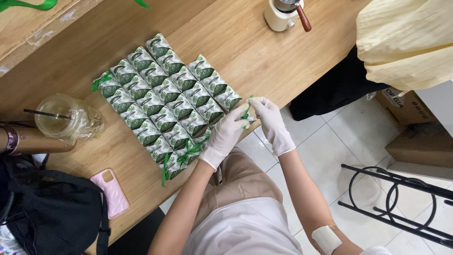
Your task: The person ties green ribbons onto small square wrapped packages arranged on a wooden surface, working through the items one by one.
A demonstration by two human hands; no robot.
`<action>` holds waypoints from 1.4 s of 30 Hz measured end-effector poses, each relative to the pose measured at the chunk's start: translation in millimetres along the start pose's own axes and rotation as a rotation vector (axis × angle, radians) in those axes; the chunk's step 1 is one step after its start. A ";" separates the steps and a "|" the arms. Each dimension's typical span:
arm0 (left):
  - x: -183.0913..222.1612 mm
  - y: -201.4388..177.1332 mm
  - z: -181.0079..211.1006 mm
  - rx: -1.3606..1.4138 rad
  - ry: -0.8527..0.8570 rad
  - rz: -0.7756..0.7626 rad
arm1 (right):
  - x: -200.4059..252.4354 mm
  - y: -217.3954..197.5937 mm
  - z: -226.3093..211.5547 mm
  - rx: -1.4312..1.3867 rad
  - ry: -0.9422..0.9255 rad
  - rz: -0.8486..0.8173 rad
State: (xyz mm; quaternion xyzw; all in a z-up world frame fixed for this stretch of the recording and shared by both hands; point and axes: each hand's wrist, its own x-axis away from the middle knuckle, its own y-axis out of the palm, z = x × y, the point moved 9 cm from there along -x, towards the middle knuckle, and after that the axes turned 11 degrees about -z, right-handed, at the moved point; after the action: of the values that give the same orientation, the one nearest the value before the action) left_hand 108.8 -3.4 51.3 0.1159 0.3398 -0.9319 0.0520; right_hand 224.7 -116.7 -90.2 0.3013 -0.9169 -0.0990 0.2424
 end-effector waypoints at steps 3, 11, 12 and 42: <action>24.9 12.3 -51.1 0.212 -0.227 0.060 | -20.5 -36.9 35.0 -0.195 0.030 0.021; 58.8 -22.6 -93.8 0.042 -0.434 0.163 | -33.5 -90.5 59.6 -0.674 0.053 0.092; 65.3 -26.6 -102.7 -0.031 -0.493 0.157 | -33.7 -98.4 62.1 -0.666 0.041 0.110; -13.4 20.3 -57.4 -0.397 -0.198 -0.145 | 51.9 11.6 -38.6 1.175 -0.012 0.144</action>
State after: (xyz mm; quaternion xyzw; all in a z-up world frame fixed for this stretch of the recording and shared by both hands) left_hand 135.7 18.4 -0.5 -0.0132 0.5170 -0.8549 0.0398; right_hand 201.9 -140.0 -33.1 0.3216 -0.8375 0.4403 0.0357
